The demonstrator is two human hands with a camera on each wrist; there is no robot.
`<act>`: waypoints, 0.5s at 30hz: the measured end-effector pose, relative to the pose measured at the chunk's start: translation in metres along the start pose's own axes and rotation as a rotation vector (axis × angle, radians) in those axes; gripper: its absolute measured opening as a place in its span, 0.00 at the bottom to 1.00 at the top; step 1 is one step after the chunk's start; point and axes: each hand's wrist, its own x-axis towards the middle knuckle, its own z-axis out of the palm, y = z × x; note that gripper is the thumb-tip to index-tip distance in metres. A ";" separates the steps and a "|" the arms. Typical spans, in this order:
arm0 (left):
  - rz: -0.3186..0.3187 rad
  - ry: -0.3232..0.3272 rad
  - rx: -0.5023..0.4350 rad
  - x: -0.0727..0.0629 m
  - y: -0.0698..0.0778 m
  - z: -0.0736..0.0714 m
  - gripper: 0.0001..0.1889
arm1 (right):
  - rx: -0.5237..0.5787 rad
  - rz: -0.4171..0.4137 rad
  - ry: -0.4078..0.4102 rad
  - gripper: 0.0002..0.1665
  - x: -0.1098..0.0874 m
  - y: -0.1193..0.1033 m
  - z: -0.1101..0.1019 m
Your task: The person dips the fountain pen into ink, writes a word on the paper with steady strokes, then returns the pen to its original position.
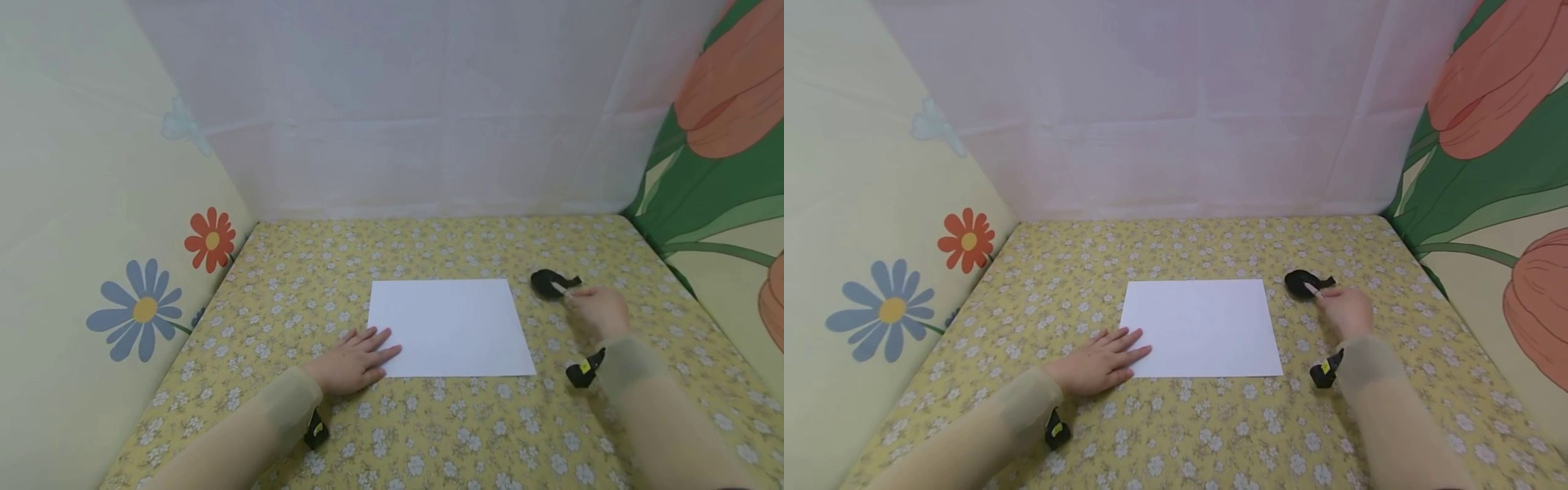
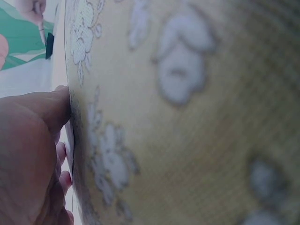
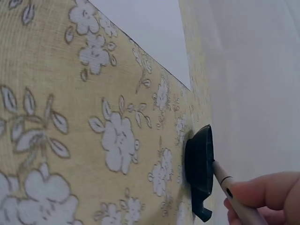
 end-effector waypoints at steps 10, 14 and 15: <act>-0.001 -0.005 -0.011 0.000 -0.001 0.001 0.28 | -0.195 -0.062 -0.058 0.24 0.005 -0.014 -0.011; -0.001 -0.006 -0.006 0.001 -0.002 0.001 0.28 | -0.246 -0.067 -0.069 0.24 0.007 -0.018 -0.014; -0.001 -0.005 -0.005 0.001 -0.002 0.001 0.28 | -0.243 -0.063 -0.074 0.24 0.007 -0.019 -0.014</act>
